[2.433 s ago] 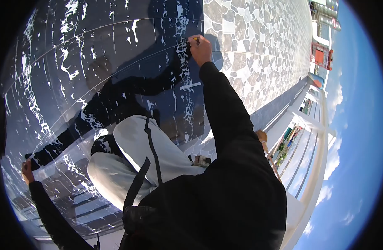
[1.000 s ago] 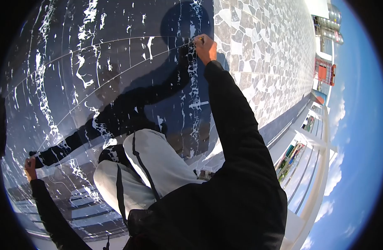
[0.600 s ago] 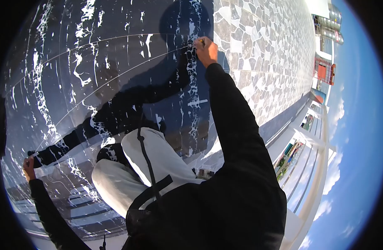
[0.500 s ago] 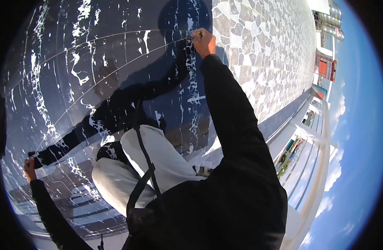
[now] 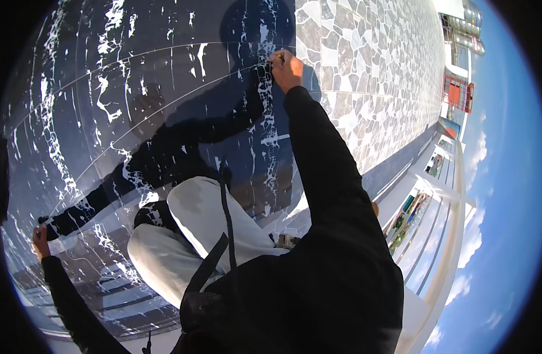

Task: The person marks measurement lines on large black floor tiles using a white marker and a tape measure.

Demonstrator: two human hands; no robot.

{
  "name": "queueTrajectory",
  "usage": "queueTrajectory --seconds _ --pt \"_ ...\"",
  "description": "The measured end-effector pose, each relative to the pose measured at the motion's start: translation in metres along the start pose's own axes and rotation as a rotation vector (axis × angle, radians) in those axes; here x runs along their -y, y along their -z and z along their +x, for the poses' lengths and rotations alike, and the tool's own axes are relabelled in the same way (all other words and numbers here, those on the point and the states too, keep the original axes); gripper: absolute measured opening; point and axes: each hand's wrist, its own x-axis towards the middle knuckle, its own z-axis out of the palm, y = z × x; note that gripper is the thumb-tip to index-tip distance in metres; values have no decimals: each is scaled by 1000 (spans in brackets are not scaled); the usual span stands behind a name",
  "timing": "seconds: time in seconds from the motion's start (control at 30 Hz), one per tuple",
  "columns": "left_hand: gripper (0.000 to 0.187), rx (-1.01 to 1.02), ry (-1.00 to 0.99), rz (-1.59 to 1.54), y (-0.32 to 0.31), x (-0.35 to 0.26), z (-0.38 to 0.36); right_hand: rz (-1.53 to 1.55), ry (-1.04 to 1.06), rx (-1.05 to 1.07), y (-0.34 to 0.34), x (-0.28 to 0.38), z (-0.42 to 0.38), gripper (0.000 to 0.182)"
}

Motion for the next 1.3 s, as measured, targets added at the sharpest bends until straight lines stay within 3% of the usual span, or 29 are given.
queueTrajectory --seconds 0.1,0.43,0.73,0.97,1.1,1.3 --pt "31 7 -14 26 2 16 3 -38 16 7 7 5 -10 14" --pt "33 27 -9 -26 1 51 14 -90 -138 149 50 -26 -153 13" --pt "34 46 15 129 10 42 16 -64 -103 58 37 -17 -119 13" --pt "37 16 -35 91 4 42 12 -126 -221 127 52 -32 -193 10" --pt "36 7 -40 154 6 45 14 -112 -147 79 48 -26 -183 10" --pt "35 40 28 125 5 33 10 2 -86 -25 24 -7 -84 9"
